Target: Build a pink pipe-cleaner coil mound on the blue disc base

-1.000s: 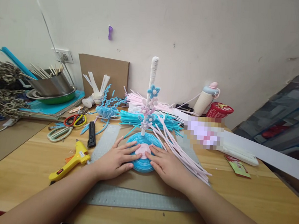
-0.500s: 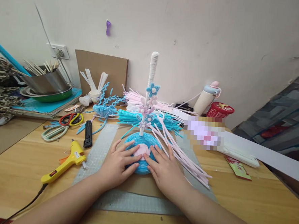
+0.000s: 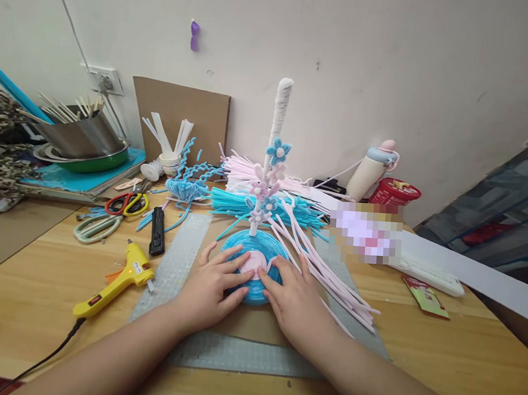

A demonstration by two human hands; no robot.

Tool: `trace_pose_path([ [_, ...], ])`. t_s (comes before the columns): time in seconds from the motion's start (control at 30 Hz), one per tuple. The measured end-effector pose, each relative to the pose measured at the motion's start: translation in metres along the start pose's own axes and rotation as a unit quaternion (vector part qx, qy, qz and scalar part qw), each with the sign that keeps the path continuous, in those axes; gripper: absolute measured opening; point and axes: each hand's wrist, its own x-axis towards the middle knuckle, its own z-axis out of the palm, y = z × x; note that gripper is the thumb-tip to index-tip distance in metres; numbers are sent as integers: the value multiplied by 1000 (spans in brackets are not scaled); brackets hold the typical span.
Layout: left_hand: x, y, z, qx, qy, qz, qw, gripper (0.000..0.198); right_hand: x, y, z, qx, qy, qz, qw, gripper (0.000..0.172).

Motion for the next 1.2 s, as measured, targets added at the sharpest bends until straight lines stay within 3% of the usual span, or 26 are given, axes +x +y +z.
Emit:
trace_pose_path([
  [0.43, 0, 1, -2, -21, 6, 16, 1000, 40, 12, 18, -22, 141, -144, -25, 979, 42],
  [0.63, 3, 3, -4, -22, 1, 1, 1000, 39, 13, 15, -15, 89, -98, -62, 989, 46],
  [0.87, -3, 3, 5, -1, 49, -37, 998, 32, 7, -6, 1, -15, -47, -32, 998, 60],
  [1.2, -6, 5, 0, 22, 19, -31, 999, 35, 2, -9, -1, -27, -88, -7, 996, 69],
])
